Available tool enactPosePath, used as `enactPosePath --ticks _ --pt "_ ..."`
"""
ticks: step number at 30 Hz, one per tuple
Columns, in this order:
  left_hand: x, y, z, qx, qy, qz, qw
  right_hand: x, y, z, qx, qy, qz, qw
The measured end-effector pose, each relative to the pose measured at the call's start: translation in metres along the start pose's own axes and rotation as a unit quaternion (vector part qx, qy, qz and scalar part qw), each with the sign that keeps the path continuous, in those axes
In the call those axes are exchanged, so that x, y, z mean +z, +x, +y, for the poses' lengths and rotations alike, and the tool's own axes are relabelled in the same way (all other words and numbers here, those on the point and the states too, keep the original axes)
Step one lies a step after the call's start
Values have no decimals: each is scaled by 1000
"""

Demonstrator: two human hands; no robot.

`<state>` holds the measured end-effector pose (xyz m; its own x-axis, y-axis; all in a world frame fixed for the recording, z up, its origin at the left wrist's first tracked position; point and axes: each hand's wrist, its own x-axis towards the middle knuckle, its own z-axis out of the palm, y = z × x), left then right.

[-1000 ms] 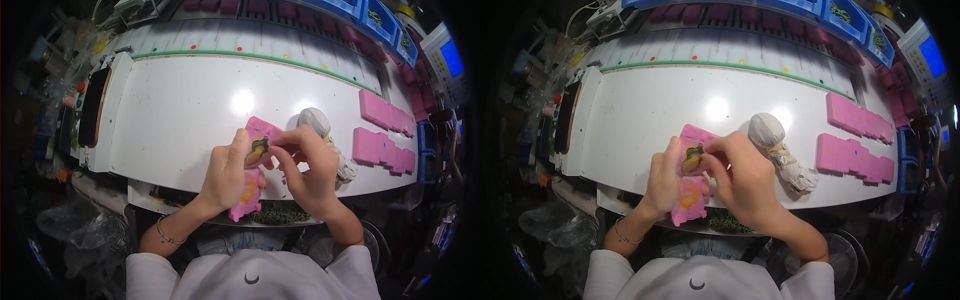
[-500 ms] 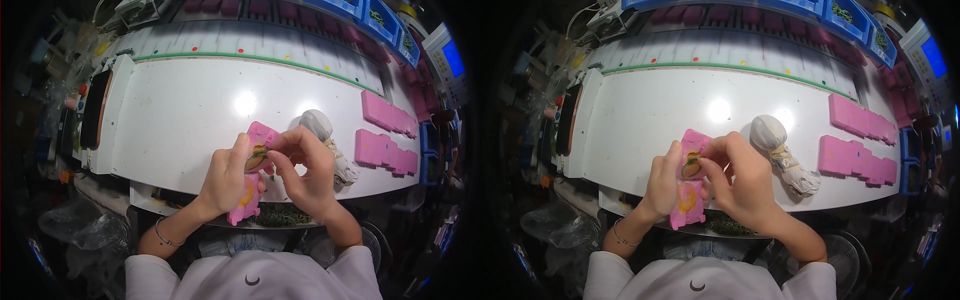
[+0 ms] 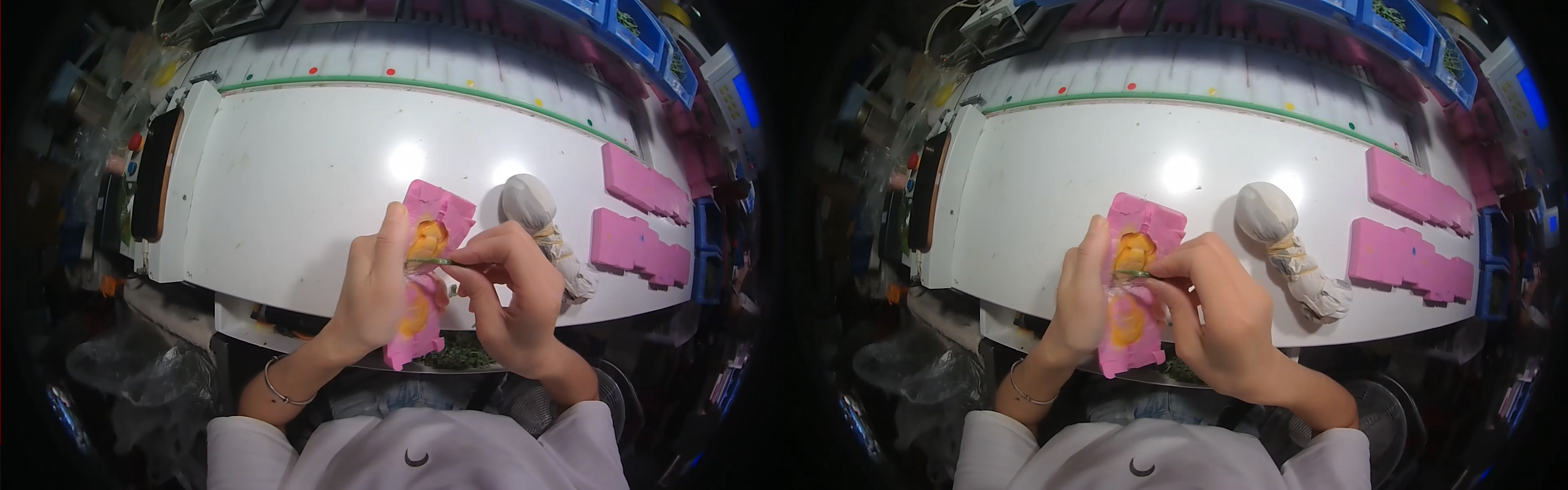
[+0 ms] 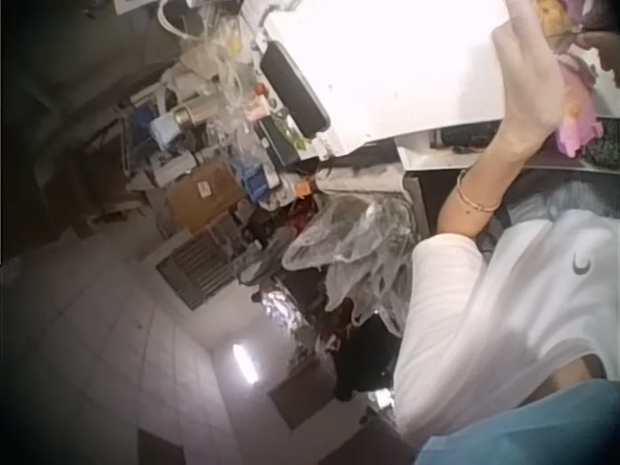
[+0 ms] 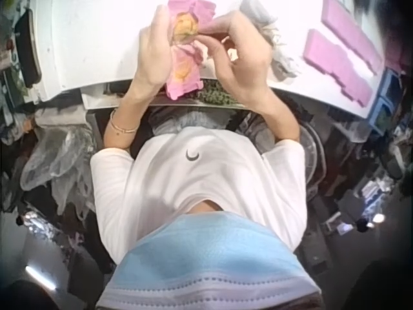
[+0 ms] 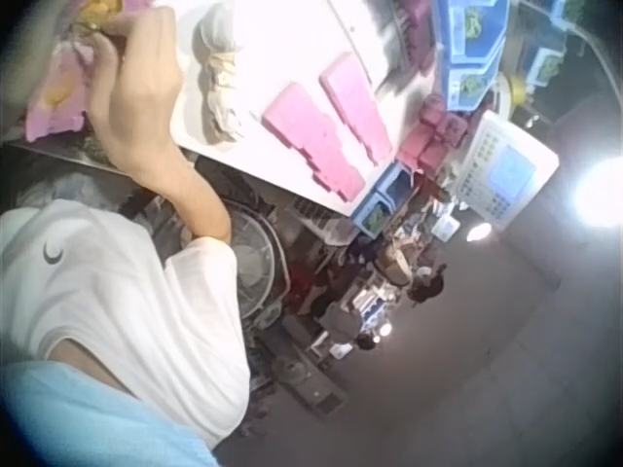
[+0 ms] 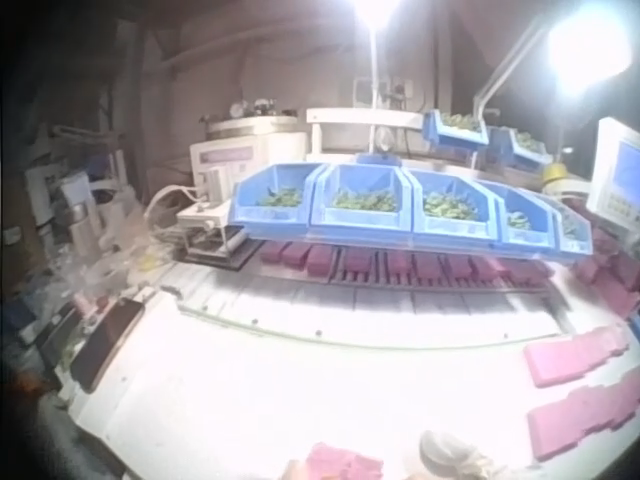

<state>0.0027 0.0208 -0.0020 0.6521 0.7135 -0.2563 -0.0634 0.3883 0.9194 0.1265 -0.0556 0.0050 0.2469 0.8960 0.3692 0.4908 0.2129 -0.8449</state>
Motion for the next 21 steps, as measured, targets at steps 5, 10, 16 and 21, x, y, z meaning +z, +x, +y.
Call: enactPosePath --ticks 5,10,16,21 --pt "5 7 -2 50 22 78 995 2 -6 -3 -13 -13 44 999" --pt "-16 11 7 -1 13 86 996 -15 -17 -8 81 164 104 978" --pt "-9 -19 14 251 238 4 938 -18 -25 -2 90 310 79 943" --pt "6 -29 15 263 271 58 924 -16 -26 0 104 348 65 929"
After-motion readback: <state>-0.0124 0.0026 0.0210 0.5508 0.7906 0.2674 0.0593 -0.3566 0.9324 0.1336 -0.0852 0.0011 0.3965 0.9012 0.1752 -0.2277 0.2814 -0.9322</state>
